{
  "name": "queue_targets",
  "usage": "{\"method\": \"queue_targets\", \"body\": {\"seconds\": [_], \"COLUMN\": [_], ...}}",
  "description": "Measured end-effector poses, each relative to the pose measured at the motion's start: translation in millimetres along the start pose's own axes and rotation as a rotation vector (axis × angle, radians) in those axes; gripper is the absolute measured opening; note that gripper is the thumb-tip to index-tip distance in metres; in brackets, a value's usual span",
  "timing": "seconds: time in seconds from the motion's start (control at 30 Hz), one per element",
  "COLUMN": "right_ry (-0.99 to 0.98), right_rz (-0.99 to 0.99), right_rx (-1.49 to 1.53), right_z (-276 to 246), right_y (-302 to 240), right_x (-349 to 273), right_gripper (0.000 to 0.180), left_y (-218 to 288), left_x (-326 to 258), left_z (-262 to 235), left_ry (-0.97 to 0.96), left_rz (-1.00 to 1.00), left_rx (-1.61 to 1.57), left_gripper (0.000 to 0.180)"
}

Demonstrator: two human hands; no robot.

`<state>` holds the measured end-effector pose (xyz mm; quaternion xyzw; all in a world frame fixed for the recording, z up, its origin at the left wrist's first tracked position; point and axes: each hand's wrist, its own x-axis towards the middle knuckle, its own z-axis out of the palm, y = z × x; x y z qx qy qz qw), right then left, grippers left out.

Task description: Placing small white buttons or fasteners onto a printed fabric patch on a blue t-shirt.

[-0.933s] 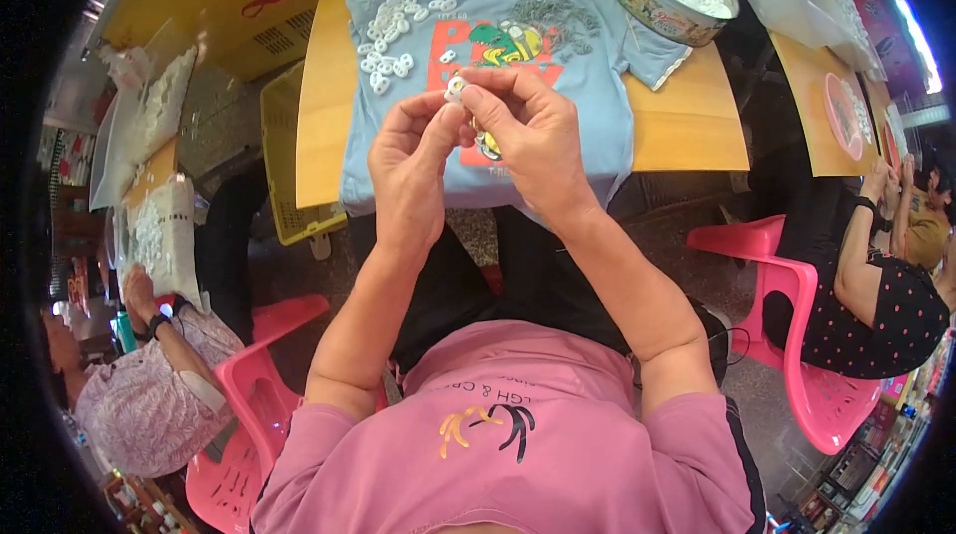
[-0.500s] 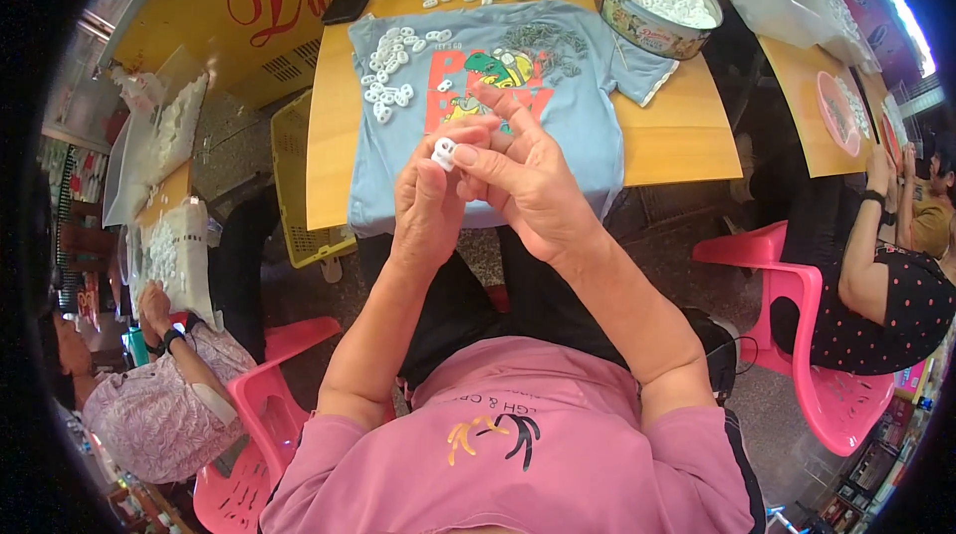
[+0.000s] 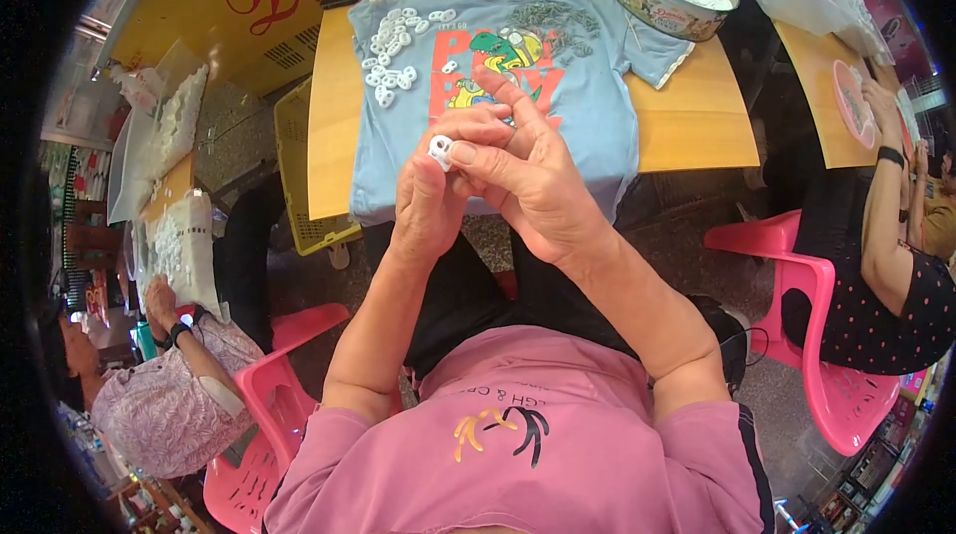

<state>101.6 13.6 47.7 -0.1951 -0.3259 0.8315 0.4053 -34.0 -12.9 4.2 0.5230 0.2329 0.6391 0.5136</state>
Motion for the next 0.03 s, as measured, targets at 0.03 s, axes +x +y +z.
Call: {"method": "queue_targets", "body": {"seconds": [0.03], "right_ry": [0.002], "right_rz": [0.005], "right_rx": [0.005], "right_z": [-0.4], "right_y": [2.3], "right_x": [-0.2], "right_gripper": [0.072], "left_y": [-0.1], "left_x": [0.0], "left_z": [-2.2], "left_ry": [-0.027], "left_rz": [0.0], "left_rx": [0.017], "left_gripper": [0.057]}}
